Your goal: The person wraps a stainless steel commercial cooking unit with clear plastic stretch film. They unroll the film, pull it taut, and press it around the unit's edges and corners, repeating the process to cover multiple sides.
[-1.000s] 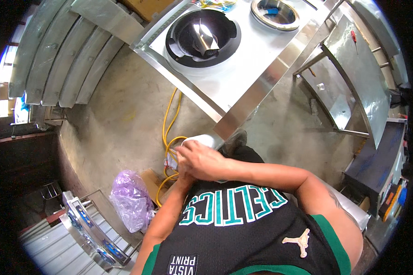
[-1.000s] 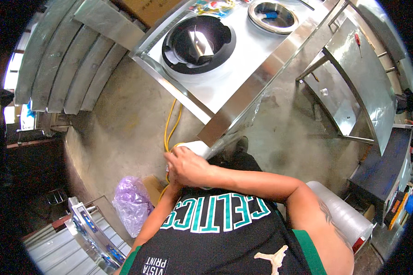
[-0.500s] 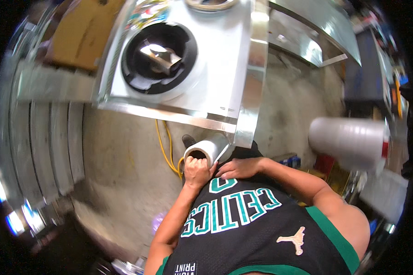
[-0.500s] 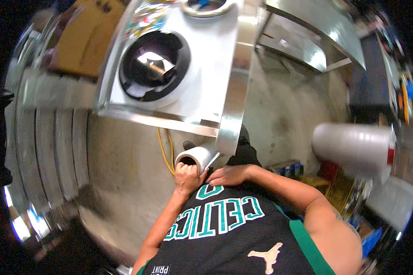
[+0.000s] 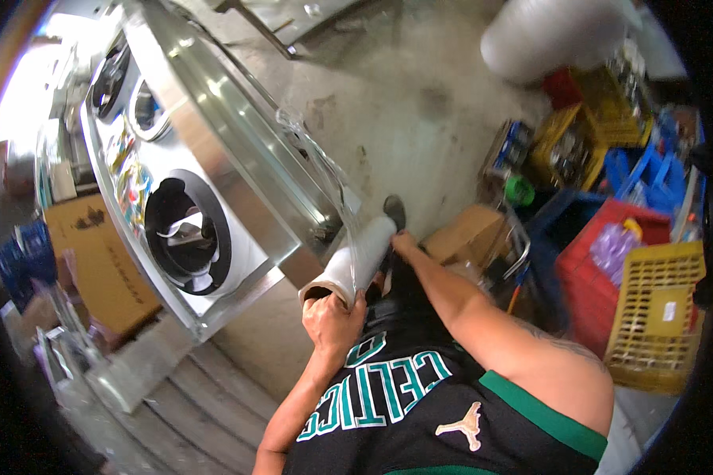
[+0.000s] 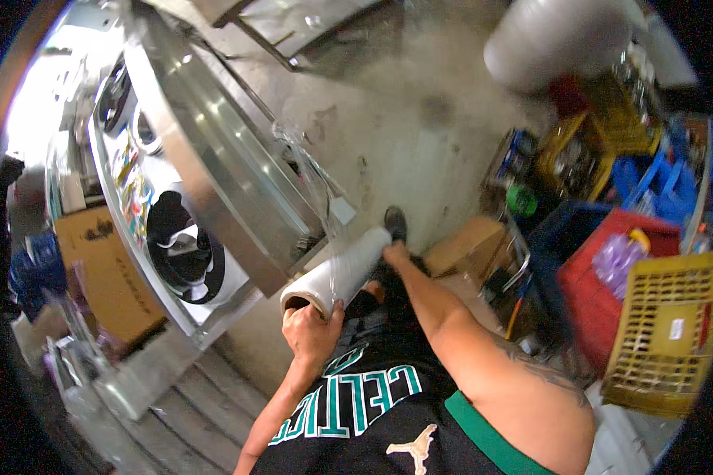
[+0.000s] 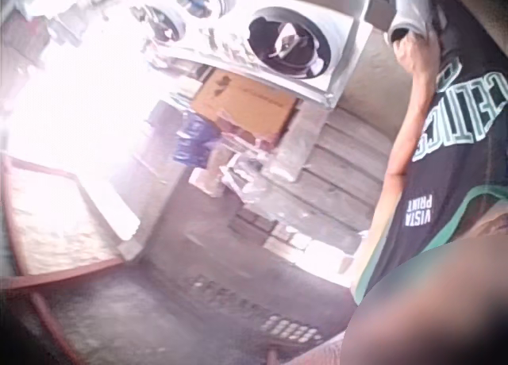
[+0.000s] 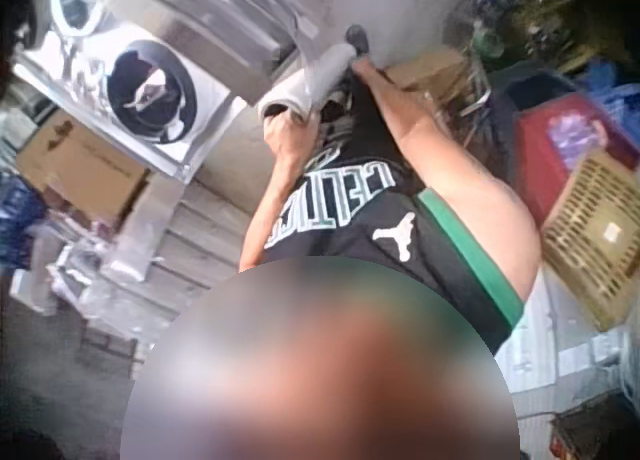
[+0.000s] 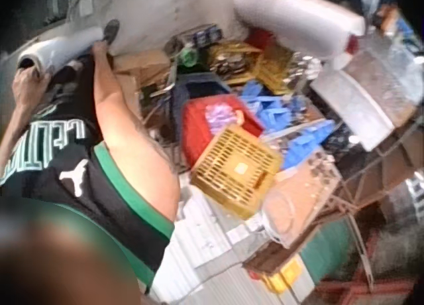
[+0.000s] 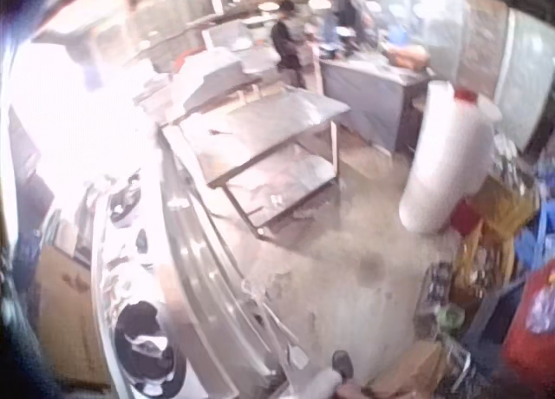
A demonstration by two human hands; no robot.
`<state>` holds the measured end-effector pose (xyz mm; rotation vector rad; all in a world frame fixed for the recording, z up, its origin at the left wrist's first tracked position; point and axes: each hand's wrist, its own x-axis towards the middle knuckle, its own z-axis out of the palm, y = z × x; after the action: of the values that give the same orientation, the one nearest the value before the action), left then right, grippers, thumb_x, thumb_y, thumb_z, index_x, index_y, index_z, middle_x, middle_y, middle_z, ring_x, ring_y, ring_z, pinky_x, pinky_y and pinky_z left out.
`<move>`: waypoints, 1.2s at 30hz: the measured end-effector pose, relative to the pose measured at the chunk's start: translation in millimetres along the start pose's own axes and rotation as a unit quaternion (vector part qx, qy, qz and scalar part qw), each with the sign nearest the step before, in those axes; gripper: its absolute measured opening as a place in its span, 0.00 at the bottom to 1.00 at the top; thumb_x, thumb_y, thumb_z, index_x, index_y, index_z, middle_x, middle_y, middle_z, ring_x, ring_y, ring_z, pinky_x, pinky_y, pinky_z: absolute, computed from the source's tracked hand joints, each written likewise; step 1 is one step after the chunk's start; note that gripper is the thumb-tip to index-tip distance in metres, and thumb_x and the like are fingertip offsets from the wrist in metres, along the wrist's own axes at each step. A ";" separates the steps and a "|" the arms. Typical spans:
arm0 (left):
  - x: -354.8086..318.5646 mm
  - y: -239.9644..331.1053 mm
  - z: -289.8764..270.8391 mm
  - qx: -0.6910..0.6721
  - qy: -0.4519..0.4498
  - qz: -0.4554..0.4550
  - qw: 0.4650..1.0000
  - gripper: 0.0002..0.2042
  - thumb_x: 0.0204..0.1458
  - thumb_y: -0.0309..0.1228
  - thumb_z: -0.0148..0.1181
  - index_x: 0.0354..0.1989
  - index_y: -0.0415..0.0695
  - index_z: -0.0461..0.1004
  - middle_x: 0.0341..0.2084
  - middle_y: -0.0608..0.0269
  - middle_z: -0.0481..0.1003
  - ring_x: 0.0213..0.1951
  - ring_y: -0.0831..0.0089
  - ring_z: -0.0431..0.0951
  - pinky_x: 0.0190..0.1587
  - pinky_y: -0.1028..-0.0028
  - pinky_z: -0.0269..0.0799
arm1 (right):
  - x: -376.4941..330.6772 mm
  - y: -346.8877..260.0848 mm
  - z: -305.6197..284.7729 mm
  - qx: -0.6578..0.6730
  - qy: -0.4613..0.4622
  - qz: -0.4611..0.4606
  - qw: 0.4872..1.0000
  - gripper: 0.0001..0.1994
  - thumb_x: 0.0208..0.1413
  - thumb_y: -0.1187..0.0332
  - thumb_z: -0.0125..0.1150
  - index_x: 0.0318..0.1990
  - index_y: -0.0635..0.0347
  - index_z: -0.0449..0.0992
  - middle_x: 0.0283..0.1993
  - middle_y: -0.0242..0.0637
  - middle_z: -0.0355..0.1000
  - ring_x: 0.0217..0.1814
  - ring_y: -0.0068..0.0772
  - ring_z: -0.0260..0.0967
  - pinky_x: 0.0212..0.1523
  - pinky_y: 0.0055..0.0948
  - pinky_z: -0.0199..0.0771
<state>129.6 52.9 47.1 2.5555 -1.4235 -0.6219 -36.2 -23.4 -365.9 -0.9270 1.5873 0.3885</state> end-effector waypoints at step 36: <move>-29.6 -150.8 -0.7 0.161 -0.271 0.438 0.842 0.20 0.48 0.44 0.76 0.27 0.46 0.70 0.16 0.67 0.70 0.18 0.70 0.70 0.29 0.68 0.64 | 107.5 12.0 238.8 0.488 -0.087 -0.010 0.868 0.44 0.51 0.31 0.64 0.58 0.69 0.76 0.52 0.52 0.78 0.51 0.50 0.78 0.51 0.48 0.76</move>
<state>233.4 158.9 7.0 1.5771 -2.7985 -1.0039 117.0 113.6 -528.8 -0.1081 1.3421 -0.3459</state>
